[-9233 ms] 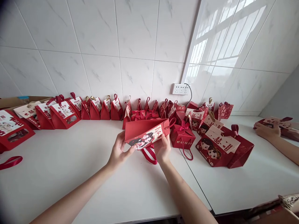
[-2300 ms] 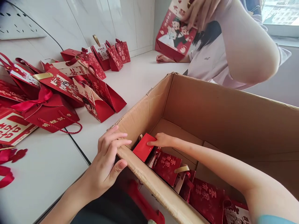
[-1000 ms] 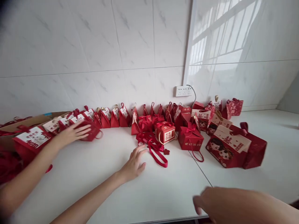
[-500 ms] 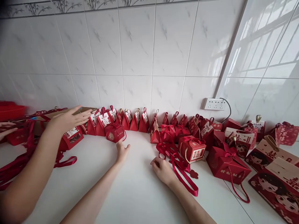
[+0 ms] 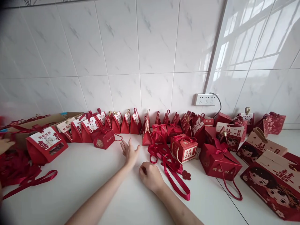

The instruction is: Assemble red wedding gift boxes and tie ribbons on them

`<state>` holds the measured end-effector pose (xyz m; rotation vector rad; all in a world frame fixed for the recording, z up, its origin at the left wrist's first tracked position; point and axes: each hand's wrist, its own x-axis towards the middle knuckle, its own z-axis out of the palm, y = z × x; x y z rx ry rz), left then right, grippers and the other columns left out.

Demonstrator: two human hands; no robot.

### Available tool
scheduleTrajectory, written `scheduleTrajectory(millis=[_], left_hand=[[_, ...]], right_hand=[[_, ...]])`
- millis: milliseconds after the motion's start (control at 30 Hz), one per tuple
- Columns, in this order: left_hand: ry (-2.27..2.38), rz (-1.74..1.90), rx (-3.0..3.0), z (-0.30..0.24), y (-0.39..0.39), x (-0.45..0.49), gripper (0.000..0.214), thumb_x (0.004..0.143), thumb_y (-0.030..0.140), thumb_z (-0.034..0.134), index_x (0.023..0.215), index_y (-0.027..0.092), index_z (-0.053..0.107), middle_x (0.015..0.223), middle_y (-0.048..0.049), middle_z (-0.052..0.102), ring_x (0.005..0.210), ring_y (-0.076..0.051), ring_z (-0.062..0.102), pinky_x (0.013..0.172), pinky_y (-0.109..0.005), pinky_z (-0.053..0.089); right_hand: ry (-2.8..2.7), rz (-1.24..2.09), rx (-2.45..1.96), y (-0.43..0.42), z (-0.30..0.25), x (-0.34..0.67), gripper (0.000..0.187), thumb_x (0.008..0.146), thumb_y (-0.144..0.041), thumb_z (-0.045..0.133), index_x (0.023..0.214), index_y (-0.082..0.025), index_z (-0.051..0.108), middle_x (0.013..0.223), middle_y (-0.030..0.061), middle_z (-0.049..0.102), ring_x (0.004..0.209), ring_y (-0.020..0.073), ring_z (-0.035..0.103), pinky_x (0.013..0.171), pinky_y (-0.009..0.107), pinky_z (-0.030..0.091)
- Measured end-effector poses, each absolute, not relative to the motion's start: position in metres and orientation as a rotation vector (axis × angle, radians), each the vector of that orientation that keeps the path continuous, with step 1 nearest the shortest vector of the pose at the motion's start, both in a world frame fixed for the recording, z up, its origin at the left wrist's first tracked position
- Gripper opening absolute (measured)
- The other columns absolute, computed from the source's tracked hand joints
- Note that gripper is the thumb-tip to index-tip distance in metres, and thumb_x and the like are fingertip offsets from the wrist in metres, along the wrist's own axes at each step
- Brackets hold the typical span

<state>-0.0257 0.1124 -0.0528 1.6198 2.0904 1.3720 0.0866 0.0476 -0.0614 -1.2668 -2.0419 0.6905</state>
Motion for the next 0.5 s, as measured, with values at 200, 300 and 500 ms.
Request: scheduleTrajectory(millis=[200,300,500], left_hand=[[1.921,1.334,1.527,-0.056,0.141,0.008,0.046,0.079,0.022,0.059,0.123,0.012,0.048,0.143,-0.0254,0.038,0.138,-0.035,0.029,0.104,-0.05,0.035],[1.809,1.362,1.492,-0.054,0.158,-0.006,0.015,0.083,0.022,0.057,0.095,0.013,0.062,0.105,-0.0136,0.066,0.108,-0.025,0.06,0.092,-0.039,0.046],[1.664,1.649,1.154,-0.049,0.157,-0.047,0.025,0.089,0.036,0.054,0.084,0.012,0.06,0.081,-0.0021,0.063,0.075,-0.013,0.061,0.073,-0.032,0.052]], right_hand=[[-1.898,0.798,-1.286,0.051,-0.061,0.093,0.017,0.078,-0.021,0.042,0.062,-0.02,0.049,0.06,0.0004,0.056,0.057,0.0155,0.051,0.055,0.026,0.036],[-1.901,0.845,-1.249,0.051,-0.058,0.094,0.014,0.076,-0.019,0.045,0.063,-0.019,0.053,0.061,0.0006,0.057,0.059,0.015,0.052,0.057,0.025,0.037],[-1.683,1.016,-1.199,0.053,-0.06,0.096,0.015,0.079,-0.024,0.045,0.072,-0.018,0.056,0.061,0.0003,0.056,0.055,0.0139,0.053,0.054,0.025,0.04]])
